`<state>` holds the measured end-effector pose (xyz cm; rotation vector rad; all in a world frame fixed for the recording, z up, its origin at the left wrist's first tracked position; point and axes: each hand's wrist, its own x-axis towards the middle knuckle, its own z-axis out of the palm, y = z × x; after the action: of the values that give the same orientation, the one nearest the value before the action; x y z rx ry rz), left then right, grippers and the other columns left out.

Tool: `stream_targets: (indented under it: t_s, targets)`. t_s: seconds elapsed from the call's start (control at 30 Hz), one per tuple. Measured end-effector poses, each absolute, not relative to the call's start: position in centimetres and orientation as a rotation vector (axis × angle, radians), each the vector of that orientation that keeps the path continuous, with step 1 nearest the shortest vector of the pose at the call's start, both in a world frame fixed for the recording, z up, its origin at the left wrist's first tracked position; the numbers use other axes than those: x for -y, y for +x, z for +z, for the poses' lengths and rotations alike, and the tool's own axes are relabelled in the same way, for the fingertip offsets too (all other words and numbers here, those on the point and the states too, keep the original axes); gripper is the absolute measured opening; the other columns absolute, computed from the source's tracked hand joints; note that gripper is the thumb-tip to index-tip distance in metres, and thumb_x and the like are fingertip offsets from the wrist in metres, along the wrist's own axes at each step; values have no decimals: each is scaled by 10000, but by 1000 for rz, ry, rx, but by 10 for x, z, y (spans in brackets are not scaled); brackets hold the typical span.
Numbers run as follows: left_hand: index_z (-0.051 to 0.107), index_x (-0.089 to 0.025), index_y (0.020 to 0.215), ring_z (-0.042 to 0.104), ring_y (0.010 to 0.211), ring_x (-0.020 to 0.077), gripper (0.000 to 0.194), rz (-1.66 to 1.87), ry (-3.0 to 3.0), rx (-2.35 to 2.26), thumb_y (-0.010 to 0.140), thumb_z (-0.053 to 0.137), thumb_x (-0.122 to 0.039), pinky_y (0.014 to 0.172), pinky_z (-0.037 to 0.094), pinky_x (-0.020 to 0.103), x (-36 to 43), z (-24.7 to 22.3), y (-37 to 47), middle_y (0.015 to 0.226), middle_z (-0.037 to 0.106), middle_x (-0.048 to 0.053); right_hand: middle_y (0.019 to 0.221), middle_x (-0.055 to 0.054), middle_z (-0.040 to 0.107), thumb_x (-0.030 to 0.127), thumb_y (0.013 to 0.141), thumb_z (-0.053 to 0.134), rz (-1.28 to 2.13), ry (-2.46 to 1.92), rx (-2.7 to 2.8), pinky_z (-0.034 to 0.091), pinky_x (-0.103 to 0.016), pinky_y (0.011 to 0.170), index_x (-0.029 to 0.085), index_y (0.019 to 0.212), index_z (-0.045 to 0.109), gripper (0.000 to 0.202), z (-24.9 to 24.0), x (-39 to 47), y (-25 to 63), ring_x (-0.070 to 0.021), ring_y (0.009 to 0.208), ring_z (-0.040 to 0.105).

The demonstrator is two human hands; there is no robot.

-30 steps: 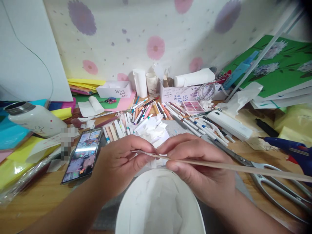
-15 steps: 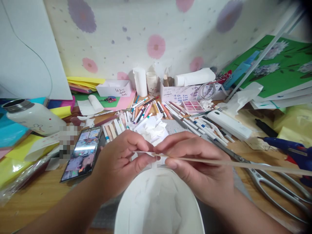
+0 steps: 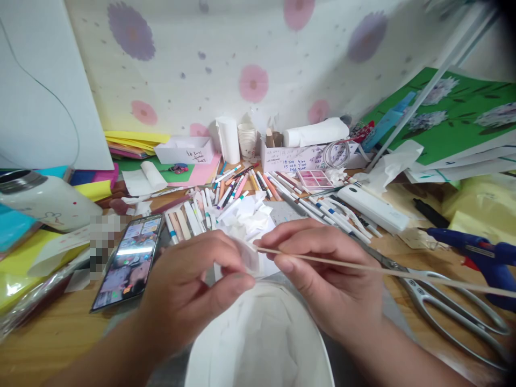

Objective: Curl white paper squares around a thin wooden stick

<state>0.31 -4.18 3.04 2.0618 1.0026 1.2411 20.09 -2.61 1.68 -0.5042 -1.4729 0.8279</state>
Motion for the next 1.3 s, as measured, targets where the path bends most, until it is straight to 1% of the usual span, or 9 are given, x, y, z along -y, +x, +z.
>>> stream_targets:
  t_s: [0.1,0.2,0.43,0.73,0.93,1.03,1.1,1.2,1.3]
  targets:
    - [727,-260,853,628,658,143,64,1230,1994,-1037,882,727,-204,620,480,271,38,29,5,754,710,-34,910,-38,830,86,859,785,823,-478,1495,638,-292,830,225,894,791,143,18,27,200,-171,890,787]
    - [736,-249,817,570,584,137,53,1252,1867,-1057,868,737,-264,585,463,270,35,29,7,696,689,-38,914,-44,833,94,865,786,873,-481,1481,646,-297,809,228,893,791,137,20,26,199,-174,877,788]
    - [627,-222,711,429,571,157,354,1169,1567,-1096,901,689,-515,509,365,275,34,17,6,620,497,-22,894,-31,828,66,851,778,944,-481,1464,659,-307,815,235,882,793,172,18,26,197,-167,861,785]
    - [673,-225,696,631,945,248,232,1183,1670,-1158,908,658,-318,832,512,363,18,9,-3,960,646,54,802,-12,815,201,763,886,1391,-563,1006,642,-183,558,209,745,765,122,9,5,201,-134,683,784]
    - [633,-214,572,648,877,254,259,838,2055,-1434,788,681,-350,909,500,405,-1,8,-6,922,668,57,715,4,801,251,651,959,1508,-695,817,593,-123,500,180,659,725,245,10,-13,213,-115,595,778]
    - [764,-241,885,659,1102,312,142,960,2092,-1357,804,738,-354,1018,486,428,2,5,-7,1126,698,90,726,-3,799,269,653,960,1537,-679,839,589,-129,488,174,650,720,258,11,-10,211,-124,603,783]
    - [704,-262,1193,637,1234,311,353,1127,1956,-1224,845,728,-313,1055,496,413,8,6,-7,1261,703,106,746,-3,799,268,685,944,1550,-644,877,597,-137,505,178,672,723,240,11,-5,207,-128,631,792]
    - [688,-250,1132,732,1014,265,288,1182,1785,-1077,849,727,-284,816,593,317,16,13,-2,1013,773,75,769,-7,797,266,722,921,1505,-581,980,614,-160,524,191,713,738,197,10,3,201,-135,661,794]
    - [694,-233,937,670,677,179,116,1150,1711,-1148,844,734,-289,513,485,215,20,19,3,753,694,6,775,-16,795,249,732,908,1409,-546,1060,623,-182,547,202,731,759,157,10,8,198,-142,683,785]
